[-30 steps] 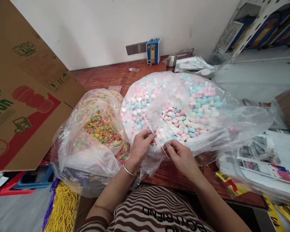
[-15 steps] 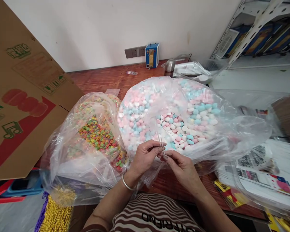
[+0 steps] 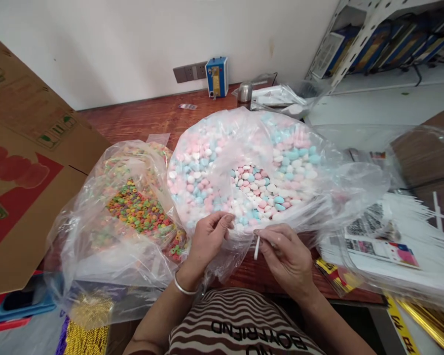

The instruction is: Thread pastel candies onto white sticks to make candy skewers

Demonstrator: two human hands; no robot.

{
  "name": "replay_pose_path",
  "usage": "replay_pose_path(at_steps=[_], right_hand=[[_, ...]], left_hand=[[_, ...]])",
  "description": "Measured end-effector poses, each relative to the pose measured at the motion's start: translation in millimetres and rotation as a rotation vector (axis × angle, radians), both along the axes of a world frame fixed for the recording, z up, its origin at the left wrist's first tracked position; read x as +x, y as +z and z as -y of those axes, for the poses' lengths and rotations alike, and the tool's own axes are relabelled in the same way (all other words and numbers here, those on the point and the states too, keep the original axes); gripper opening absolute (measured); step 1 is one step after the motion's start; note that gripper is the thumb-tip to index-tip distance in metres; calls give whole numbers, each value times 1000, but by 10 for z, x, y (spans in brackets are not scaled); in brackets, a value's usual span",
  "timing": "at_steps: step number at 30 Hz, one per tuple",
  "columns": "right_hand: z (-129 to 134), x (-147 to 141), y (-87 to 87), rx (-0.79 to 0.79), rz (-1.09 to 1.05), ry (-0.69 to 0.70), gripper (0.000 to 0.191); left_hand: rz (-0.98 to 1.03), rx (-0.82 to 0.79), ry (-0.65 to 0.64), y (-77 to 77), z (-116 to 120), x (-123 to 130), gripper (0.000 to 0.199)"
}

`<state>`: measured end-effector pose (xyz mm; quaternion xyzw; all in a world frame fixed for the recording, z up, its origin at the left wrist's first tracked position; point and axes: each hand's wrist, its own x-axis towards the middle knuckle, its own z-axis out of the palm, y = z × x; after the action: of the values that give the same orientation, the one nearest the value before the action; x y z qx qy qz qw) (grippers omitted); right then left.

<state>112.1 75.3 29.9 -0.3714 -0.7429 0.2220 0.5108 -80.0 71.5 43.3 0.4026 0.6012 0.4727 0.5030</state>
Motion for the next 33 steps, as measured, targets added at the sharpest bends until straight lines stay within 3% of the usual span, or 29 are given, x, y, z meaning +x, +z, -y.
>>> replay_pose_path(at_steps=[2,3,7,10,12,16,20,24,27,30,33], right_hand=[[41,-2,46,126,17,59,33],[56,-10,49,177,31,88,35],[95,-45,-50,270,87,138,33],[136,-28,-173,236,97,154,33],[170,10,-255,257,120,144,35],[219,103,-424,416,194,129,35],[234,142,-552,447,194,139,34],[317,114,-538,375,97,151,46],[432,70,-415,84,-18,94,55],[432,25,-232,-237,20,94,42],[189,1,-55,-320,113,31,25]], left_hand=[[269,-148,-195,25,8,52,52],[404,-198,-229,28,0,89,54],[678,-222,-114,-8,-71,223,49],[624,-143,-49,-10,-82,257,44],[532,-60,-35,29,-42,260,55],[344,36,-125,163,118,283,82],[187,105,-185,264,266,337,80],[90,164,-197,299,311,364,74],[110,178,-105,284,245,337,71],[135,185,-52,231,41,273,71],[79,211,-59,157,-314,223,54]])
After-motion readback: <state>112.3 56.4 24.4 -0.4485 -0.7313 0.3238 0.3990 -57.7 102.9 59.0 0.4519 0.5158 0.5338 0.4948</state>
